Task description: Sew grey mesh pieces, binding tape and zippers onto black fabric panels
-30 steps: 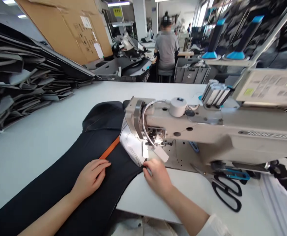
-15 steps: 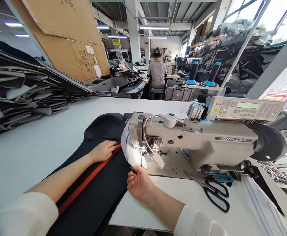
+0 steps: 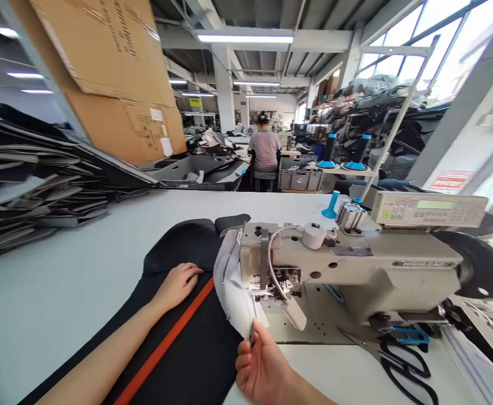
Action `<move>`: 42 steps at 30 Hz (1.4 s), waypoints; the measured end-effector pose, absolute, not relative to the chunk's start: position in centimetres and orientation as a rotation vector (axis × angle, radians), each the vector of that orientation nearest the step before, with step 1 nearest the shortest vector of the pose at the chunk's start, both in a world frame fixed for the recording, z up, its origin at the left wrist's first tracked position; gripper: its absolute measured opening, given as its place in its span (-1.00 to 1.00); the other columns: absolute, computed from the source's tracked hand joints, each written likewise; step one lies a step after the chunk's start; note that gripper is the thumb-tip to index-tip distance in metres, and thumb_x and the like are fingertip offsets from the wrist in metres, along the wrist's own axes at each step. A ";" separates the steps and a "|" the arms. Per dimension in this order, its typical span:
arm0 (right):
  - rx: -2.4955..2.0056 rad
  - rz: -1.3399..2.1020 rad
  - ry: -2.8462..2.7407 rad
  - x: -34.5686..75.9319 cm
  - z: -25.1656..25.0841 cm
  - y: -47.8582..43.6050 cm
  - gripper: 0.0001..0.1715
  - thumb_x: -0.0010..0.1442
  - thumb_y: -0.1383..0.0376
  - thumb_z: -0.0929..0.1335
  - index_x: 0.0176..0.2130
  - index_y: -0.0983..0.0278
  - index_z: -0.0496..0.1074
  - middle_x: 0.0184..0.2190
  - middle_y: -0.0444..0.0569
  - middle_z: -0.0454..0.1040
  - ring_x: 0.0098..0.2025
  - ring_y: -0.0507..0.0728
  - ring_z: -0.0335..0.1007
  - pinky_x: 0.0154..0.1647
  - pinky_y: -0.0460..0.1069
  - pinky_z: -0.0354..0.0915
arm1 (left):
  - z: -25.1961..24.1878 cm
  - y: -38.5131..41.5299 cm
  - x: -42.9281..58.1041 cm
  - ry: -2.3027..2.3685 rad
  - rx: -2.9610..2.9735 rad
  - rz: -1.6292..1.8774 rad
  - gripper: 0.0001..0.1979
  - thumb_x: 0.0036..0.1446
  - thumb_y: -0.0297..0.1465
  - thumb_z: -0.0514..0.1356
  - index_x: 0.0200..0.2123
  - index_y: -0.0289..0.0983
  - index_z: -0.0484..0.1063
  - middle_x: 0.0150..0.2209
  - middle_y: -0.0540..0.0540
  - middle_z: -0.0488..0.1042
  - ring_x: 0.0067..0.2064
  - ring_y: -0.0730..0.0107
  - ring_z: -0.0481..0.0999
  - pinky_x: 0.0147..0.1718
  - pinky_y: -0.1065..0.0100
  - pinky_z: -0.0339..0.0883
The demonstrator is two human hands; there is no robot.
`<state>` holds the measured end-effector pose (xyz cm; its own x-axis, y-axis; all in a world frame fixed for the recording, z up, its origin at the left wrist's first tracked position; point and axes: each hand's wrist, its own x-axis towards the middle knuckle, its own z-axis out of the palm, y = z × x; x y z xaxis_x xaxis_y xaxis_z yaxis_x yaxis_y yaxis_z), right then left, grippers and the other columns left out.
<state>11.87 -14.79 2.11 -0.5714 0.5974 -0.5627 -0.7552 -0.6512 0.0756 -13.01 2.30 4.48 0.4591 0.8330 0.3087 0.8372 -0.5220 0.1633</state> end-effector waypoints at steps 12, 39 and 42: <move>-0.561 2.358 0.416 13.2 3.0 -12.8 -0.29 0.40 -0.05 0.06 -0.51 0.38 0.29 -0.76 -0.23 0.20 -0.74 -0.13 0.14 -0.68 -0.24 0.05 | 5.3 4.5 -11.4 -0.353 -2.597 -0.987 -0.74 0.19 -0.54 0.06 -0.14 -0.22 0.48 -0.17 -0.11 0.50 -0.16 0.31 0.51 -0.13 0.26 0.40; -1.492 0.256 -2.052 19.1 0.8 -16.7 -0.71 0.22 0.26 0.31 -0.06 0.19 0.47 -0.40 -0.14 0.52 -0.38 0.01 0.38 -0.45 -0.09 0.09 | 4.4 -9.0 -2.7 -0.299 -2.734 -0.435 -0.85 0.28 -0.54 0.03 -0.21 -0.30 0.40 -0.31 -0.07 0.51 -0.21 0.39 0.49 -0.12 0.26 0.30; -1.581 0.013 -2.015 20.1 0.3 -15.4 -0.72 0.18 0.25 0.33 -0.09 0.14 0.50 -0.42 -0.17 0.51 -0.32 0.04 0.37 -0.44 -0.07 0.05 | 4.3 -9.3 -1.9 -0.267 -2.717 -0.358 -0.89 0.28 -0.51 0.05 -0.23 -0.32 0.37 -0.45 -0.02 0.43 -0.39 0.42 0.40 -0.37 0.32 0.23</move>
<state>20.13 -15.35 0.32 -0.1366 0.8943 0.4260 0.8889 0.3005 -0.3457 -1.88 -9.27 4.28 0.9492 0.1350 0.2841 0.2336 -0.9074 -0.3494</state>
